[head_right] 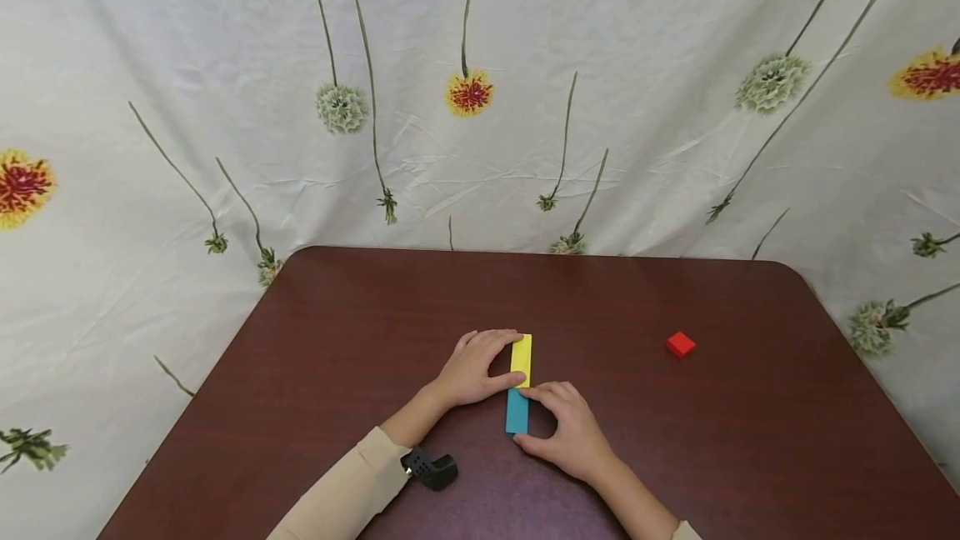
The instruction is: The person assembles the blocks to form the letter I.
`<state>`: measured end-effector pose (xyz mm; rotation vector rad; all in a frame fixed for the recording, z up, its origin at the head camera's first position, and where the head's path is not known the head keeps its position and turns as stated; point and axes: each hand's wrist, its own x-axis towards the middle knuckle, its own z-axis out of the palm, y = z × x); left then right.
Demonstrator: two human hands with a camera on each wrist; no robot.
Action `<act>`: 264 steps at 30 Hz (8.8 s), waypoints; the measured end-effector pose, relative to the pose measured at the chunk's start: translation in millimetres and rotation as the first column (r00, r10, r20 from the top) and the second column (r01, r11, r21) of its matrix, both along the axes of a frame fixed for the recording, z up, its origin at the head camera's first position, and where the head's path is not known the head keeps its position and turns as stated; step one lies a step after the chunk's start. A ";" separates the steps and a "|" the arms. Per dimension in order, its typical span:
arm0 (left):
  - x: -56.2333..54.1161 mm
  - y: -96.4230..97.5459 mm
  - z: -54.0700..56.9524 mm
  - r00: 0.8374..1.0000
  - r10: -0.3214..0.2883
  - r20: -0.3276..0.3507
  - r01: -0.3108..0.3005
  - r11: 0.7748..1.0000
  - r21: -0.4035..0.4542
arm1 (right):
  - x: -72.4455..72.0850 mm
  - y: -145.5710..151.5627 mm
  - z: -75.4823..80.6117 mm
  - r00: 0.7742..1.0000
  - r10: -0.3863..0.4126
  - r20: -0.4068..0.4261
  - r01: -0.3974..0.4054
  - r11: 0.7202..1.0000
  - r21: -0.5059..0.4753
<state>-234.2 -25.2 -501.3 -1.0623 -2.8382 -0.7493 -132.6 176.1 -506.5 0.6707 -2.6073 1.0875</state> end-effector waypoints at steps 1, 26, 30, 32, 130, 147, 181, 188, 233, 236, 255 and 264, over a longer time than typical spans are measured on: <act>0.1 -0.1 0.3 1.000 0.000 0.001 0.000 1.000 0.004 | -0.1 -0.1 0.1 1.000 0.000 -0.002 0.000 1.000 0.000; 32.0 -12.2 1.5 0.992 -0.127 0.001 0.125 0.981 0.145 | -0.3 -0.3 0.3 1.000 0.010 -0.023 -0.010 1.000 -0.003; 32.2 -11.8 0.6 0.992 -0.126 -0.011 0.126 0.985 0.120 | 0.2 -0.2 1.0 1.000 0.008 -0.011 -0.008 1.000 -0.004; 32.1 -11.9 -0.1 0.992 -0.125 -0.021 0.127 0.986 0.107 | 0.2 -0.3 1.3 1.000 0.010 -0.014 -0.010 1.000 -0.003; 33.1 -10.9 2.0 0.993 -0.110 0.040 0.106 0.991 0.077 | -46.2 133.7 46.0 0.950 -0.289 0.115 0.293 0.956 -0.015; 32.3 -10.5 2.1 0.993 -0.110 0.039 0.107 0.992 0.070 | -44.8 167.4 46.4 0.889 -0.429 0.160 0.433 0.901 0.010; 32.3 -10.4 1.1 0.994 -0.106 0.042 0.103 0.992 0.067 | -50.7 181.0 23.2 0.803 -0.536 0.260 0.540 0.840 0.062; 31.7 -10.7 -0.3 0.993 -0.109 0.040 0.106 0.992 0.070 | -50.3 180.0 21.5 0.799 -0.547 0.251 0.553 0.832 0.054; 34.8 -11.0 3.3 0.994 -0.100 0.052 0.096 0.993 0.065 | -63.5 158.6 38.5 0.839 -0.497 0.220 0.498 0.865 0.056; 34.6 -11.1 3.0 0.994 -0.100 0.053 0.096 0.993 0.066 | -65.3 155.1 39.1 0.843 -0.487 0.227 0.490 0.871 0.049; 35.0 -11.3 5.1 0.992 -0.105 0.069 0.101 0.993 0.055 | -80.9 132.5 42.7 0.891 -0.422 0.166 0.426 0.905 0.011; 34.8 -11.5 5.2 0.993 -0.106 0.060 0.102 0.993 0.053 | -89.6 123.9 47.4 0.905 -0.382 0.188 0.390 0.921 -0.002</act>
